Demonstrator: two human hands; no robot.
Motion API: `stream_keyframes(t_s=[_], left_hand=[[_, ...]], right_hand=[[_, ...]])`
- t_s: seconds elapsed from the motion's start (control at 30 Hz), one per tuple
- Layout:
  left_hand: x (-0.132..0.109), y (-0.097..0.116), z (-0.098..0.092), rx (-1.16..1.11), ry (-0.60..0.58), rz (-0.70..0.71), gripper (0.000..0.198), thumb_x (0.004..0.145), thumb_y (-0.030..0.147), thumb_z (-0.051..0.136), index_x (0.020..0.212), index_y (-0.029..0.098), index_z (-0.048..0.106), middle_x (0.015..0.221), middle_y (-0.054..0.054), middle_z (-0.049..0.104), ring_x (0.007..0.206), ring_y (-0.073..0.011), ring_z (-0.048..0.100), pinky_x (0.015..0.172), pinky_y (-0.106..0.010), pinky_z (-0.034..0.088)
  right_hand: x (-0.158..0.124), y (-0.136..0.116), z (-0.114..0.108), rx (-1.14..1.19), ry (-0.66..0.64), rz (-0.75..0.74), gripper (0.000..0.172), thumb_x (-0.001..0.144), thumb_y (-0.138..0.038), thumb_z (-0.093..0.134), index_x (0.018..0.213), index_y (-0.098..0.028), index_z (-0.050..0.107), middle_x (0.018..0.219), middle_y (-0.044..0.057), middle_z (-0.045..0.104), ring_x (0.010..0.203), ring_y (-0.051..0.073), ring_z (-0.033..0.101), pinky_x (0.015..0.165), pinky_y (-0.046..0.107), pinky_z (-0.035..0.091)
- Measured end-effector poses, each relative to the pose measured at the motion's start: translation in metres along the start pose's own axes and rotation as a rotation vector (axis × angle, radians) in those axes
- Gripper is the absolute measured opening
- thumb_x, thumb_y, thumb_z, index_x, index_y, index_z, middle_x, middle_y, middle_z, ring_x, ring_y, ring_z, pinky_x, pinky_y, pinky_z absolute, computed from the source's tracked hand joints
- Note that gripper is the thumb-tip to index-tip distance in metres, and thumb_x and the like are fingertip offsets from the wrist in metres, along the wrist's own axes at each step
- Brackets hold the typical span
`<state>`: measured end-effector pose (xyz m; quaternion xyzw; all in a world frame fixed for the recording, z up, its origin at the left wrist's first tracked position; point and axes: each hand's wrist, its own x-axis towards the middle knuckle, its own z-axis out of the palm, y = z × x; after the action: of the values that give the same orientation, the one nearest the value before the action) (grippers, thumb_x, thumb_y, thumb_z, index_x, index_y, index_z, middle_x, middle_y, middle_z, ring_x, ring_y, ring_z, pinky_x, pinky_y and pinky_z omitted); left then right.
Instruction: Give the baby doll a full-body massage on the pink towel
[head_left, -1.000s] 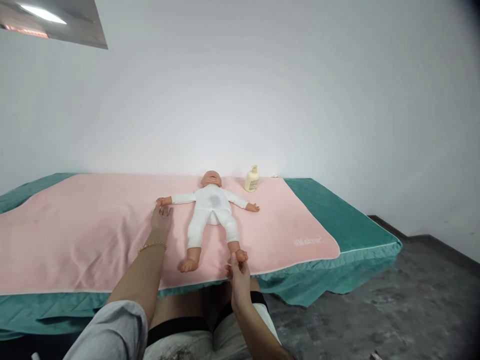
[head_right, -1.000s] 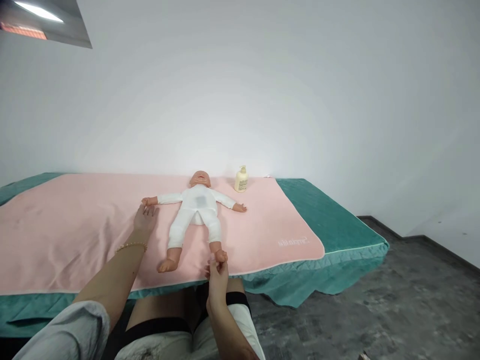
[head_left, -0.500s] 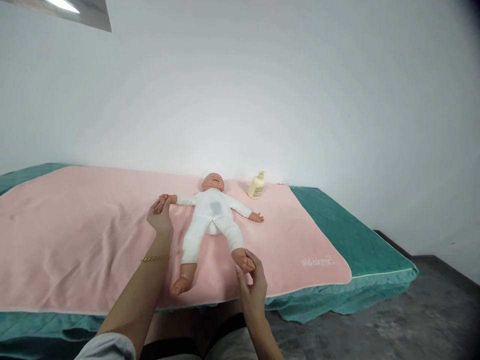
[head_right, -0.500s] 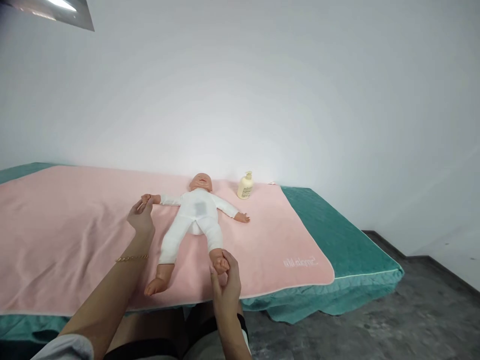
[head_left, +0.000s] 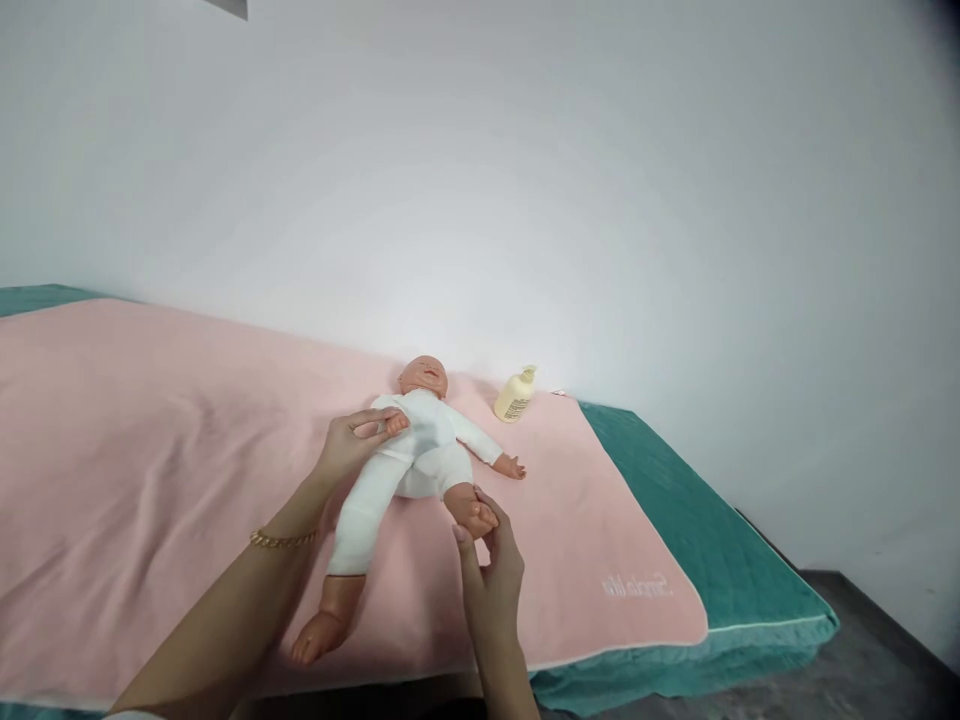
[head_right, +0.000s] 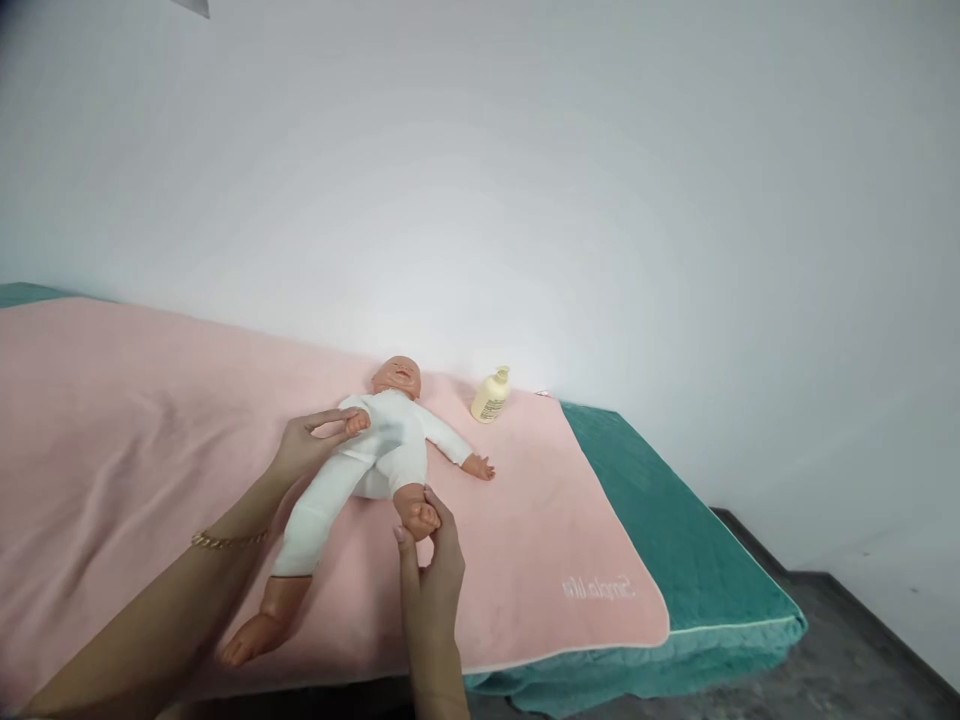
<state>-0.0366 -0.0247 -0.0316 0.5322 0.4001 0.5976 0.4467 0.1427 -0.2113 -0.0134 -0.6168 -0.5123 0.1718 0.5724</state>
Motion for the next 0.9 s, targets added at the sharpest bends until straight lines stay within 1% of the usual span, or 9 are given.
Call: stream_keyframes(t_s=[0.1,0.2,0.27,0.43,0.53,0.63,0.77,0.83,0.9], left_hand=[[0.002,-0.008,-0.003,0.049,-0.08,0.113,0.026,0.067,0.029,0.08,0.092,0.021,0.078,0.103,-0.008,0.075,0.105,-0.0279,0.067,0.104,-0.045,0.045],[0.005,-0.011,-0.003,0.107,-0.239,0.236,0.021,0.073,0.028,0.074,0.093,0.024,0.078,0.107,-0.006,0.074,0.111,-0.0261,0.065,0.112,-0.046,0.035],[0.007,-0.011,-0.002,0.153,-0.31,0.263,0.019,0.076,0.028,0.07,0.094,0.026,0.077,0.108,-0.004,0.074,0.113,-0.025,0.064,0.115,-0.047,0.03],[0.01,-0.009,-0.004,0.168,-0.35,0.217,0.015,0.076,0.027,0.068,0.088,0.029,0.077,0.107,-0.002,0.074,0.116,-0.0247,0.062,0.117,-0.048,0.025],[0.008,-0.01,-0.005,0.18,-0.362,0.242,0.016,0.075,0.024,0.069,0.088,0.03,0.077,0.107,-0.002,0.074,0.115,-0.0247,0.063,0.117,-0.048,0.026],[0.004,-0.011,-0.005,0.082,-0.267,0.181,0.018,0.071,0.021,0.074,0.088,0.025,0.078,0.107,-0.005,0.074,0.112,-0.0253,0.064,0.114,-0.045,0.033],[0.003,-0.007,-0.007,-0.106,0.038,-0.022,0.032,0.063,0.02,0.082,0.094,0.017,0.076,0.105,-0.009,0.074,0.108,-0.028,0.065,0.105,-0.045,0.044],[0.007,-0.007,-0.011,-0.2,0.17,-0.002,0.04,0.06,0.02,0.084,0.099,0.015,0.074,0.106,-0.01,0.073,0.105,-0.0274,0.066,0.102,-0.045,0.047],[0.012,-0.009,-0.017,-0.3,0.284,0.077,0.046,0.062,0.019,0.084,0.105,0.015,0.071,0.107,-0.01,0.072,0.103,-0.0248,0.067,0.101,-0.043,0.049]], right_hand=[[0.013,-0.003,0.007,-0.029,-0.005,0.0,0.045,0.084,-0.039,0.063,0.124,-0.02,0.059,0.123,0.011,0.066,0.111,0.026,0.063,0.087,0.035,0.055],[0.021,-0.006,0.015,-0.037,-0.004,-0.041,0.043,0.083,-0.038,0.064,0.122,-0.02,0.061,0.121,0.011,0.066,0.112,0.026,0.063,0.09,0.037,0.053],[0.023,-0.005,0.02,-0.028,-0.009,-0.048,0.043,0.083,-0.038,0.064,0.122,-0.02,0.061,0.123,0.011,0.066,0.114,0.026,0.062,0.091,0.038,0.053],[0.017,0.003,0.029,-0.003,-0.027,-0.08,0.045,0.084,-0.035,0.064,0.126,-0.02,0.058,0.129,0.012,0.062,0.118,0.027,0.059,0.097,0.041,0.05],[0.013,0.006,0.027,-0.012,-0.036,-0.089,0.045,0.084,-0.033,0.064,0.127,-0.021,0.057,0.129,0.011,0.062,0.119,0.026,0.058,0.099,0.042,0.049],[0.012,0.006,0.021,-0.017,-0.038,-0.06,0.045,0.084,-0.034,0.064,0.126,-0.021,0.058,0.129,0.011,0.062,0.118,0.026,0.059,0.098,0.042,0.05],[0.005,0.005,0.009,-0.013,-0.016,-0.023,0.044,0.083,-0.036,0.065,0.124,-0.021,0.059,0.127,0.011,0.063,0.117,0.027,0.06,0.096,0.041,0.052],[-0.001,0.006,0.003,-0.007,-0.014,-0.043,0.042,0.084,-0.035,0.065,0.124,-0.022,0.06,0.127,0.01,0.064,0.119,0.027,0.059,0.096,0.04,0.052],[-0.009,0.01,-0.004,0.006,-0.014,-0.11,0.04,0.084,-0.032,0.065,0.122,-0.022,0.061,0.127,0.01,0.064,0.119,0.027,0.059,0.097,0.041,0.052]])
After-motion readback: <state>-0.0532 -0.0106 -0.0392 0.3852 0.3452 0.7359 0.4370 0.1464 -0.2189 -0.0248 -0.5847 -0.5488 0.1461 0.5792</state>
